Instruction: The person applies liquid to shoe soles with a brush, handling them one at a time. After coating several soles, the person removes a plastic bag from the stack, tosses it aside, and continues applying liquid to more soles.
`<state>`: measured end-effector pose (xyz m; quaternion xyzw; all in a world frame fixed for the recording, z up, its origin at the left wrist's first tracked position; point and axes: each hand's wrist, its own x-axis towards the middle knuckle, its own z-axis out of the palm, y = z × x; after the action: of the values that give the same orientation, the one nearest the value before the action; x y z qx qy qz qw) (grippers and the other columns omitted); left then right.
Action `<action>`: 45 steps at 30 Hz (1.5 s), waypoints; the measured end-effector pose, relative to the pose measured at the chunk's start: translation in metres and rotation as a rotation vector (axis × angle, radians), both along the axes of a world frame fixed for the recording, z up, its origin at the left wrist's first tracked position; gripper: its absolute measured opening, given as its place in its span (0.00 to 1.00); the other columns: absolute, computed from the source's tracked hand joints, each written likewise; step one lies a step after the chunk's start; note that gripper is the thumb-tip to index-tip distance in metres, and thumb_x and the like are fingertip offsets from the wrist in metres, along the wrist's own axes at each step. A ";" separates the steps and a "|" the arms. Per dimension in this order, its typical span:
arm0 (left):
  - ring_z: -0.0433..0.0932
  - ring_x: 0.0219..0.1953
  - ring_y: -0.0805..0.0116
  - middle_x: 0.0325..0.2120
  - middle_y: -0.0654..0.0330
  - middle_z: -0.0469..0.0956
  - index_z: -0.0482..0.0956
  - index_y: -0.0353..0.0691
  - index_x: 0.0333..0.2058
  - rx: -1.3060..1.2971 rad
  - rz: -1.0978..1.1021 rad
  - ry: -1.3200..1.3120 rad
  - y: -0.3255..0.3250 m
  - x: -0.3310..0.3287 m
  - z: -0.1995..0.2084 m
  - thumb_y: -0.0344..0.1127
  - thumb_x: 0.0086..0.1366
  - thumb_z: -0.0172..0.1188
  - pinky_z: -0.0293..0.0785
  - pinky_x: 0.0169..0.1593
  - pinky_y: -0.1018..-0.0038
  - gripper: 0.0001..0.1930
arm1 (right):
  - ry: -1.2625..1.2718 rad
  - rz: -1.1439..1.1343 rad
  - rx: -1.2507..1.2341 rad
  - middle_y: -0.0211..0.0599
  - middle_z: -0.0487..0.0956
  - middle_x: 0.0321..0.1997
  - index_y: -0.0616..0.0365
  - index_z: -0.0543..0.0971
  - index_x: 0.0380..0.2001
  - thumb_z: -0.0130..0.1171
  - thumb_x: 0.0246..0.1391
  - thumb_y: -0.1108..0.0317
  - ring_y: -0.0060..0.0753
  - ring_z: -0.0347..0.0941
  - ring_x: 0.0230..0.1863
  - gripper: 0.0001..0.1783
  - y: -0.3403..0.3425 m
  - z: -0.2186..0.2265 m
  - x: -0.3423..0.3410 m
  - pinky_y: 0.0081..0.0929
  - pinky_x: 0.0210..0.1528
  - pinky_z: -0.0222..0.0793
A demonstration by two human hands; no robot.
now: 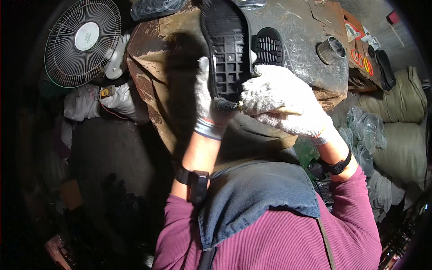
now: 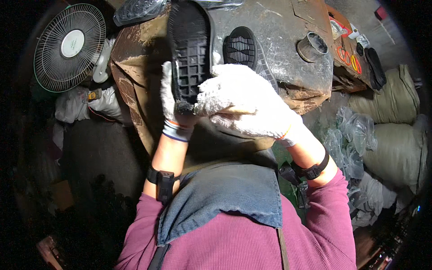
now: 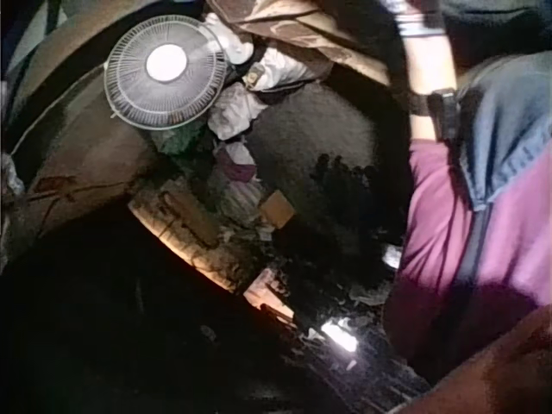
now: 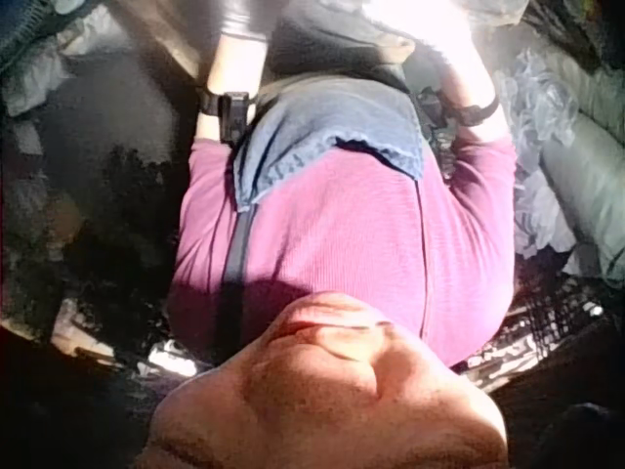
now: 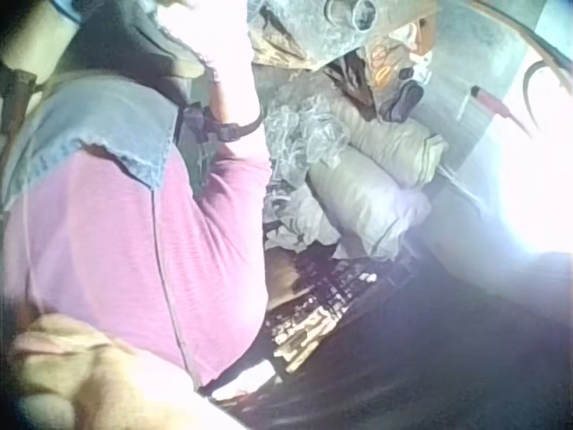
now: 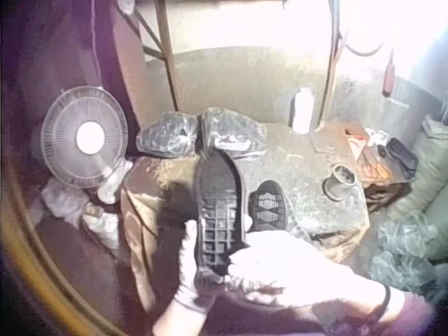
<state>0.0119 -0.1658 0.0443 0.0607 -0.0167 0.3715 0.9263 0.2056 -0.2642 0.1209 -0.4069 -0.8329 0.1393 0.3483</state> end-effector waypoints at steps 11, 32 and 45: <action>0.85 0.50 0.60 0.54 0.46 0.82 0.66 0.33 0.70 0.426 0.125 0.443 0.016 -0.032 0.020 0.46 0.73 0.65 0.84 0.55 0.67 0.34 | 0.710 -0.354 -0.646 0.32 0.87 0.41 0.58 0.87 0.40 0.71 0.54 0.71 0.27 0.83 0.42 0.09 -0.008 0.001 -0.032 0.27 0.49 0.78; 0.88 0.40 0.50 0.44 0.50 0.86 0.78 0.39 0.58 0.131 -0.067 0.575 -0.033 -0.009 0.006 0.57 0.77 0.54 0.89 0.40 0.57 0.27 | -0.238 -0.532 0.440 0.38 0.85 0.31 0.47 0.86 0.36 0.70 0.51 0.62 0.47 0.83 0.35 0.09 0.081 0.013 0.058 0.41 0.41 0.80; 0.81 0.52 0.26 0.64 0.38 0.72 0.64 0.31 0.70 -0.039 -0.276 0.129 -0.040 -0.005 0.011 0.66 0.78 0.41 0.82 0.51 0.31 0.42 | -0.196 -0.480 0.654 0.35 0.86 0.30 0.50 0.88 0.34 0.70 0.49 0.69 0.43 0.82 0.35 0.07 0.116 0.011 0.052 0.42 0.49 0.77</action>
<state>0.0074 -0.2054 0.0555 0.0636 0.0418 0.2364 0.9687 0.2574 -0.1482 0.1315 -0.4689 -0.7439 -0.2571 0.4007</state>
